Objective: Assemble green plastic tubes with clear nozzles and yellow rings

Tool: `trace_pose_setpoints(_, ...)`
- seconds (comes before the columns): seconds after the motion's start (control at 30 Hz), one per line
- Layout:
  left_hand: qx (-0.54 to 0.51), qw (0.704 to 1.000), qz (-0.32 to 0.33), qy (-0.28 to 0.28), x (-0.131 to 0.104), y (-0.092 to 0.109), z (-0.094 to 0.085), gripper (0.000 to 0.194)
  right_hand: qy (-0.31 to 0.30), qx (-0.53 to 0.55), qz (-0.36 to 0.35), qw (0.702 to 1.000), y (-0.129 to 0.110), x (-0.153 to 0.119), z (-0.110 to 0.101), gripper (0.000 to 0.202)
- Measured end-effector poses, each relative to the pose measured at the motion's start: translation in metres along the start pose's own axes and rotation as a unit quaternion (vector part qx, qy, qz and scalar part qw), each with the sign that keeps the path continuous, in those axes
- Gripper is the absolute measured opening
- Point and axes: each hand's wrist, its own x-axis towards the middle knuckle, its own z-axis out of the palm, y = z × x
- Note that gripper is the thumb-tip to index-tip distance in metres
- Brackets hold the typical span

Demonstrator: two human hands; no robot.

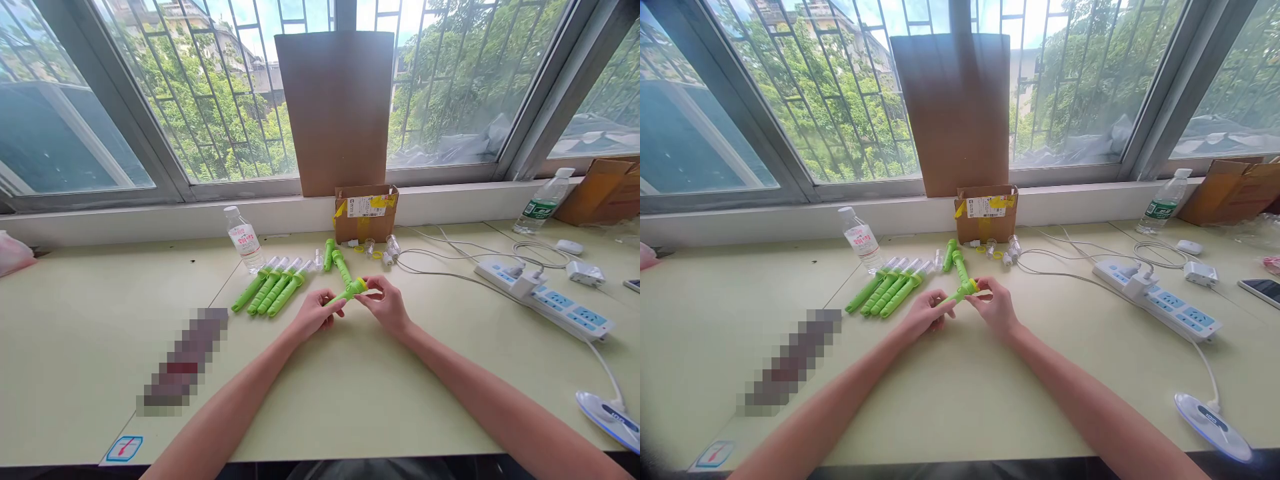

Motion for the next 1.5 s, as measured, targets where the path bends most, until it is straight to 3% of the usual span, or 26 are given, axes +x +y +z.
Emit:
trace_pose_setpoints(0.5,-0.003,0.998,-0.013,-0.066,0.0029,-0.0031,-0.0071,0.048,-0.028,-0.014,0.003,1.0,-0.0024,-0.0008,-0.0015,0.028)
trace_pose_setpoints(0.77,0.027,0.999,-0.013,-0.02,0.0006,-0.0018,-0.0056,0.041,-0.009,0.018,-0.005,1.0,-0.0012,-0.0024,0.0015,0.028)
trace_pose_setpoints(1.03,-0.014,1.0,-0.003,-0.028,0.0021,-0.002,-0.0053,0.037,-0.028,-0.014,-0.029,0.999,-0.0032,-0.002,-0.0015,0.034)
trace_pose_setpoints(1.5,-0.009,1.0,-0.008,-0.021,0.0008,-0.0011,-0.0029,0.041,0.002,-0.031,-0.02,0.999,-0.0022,-0.0052,0.0021,0.025)
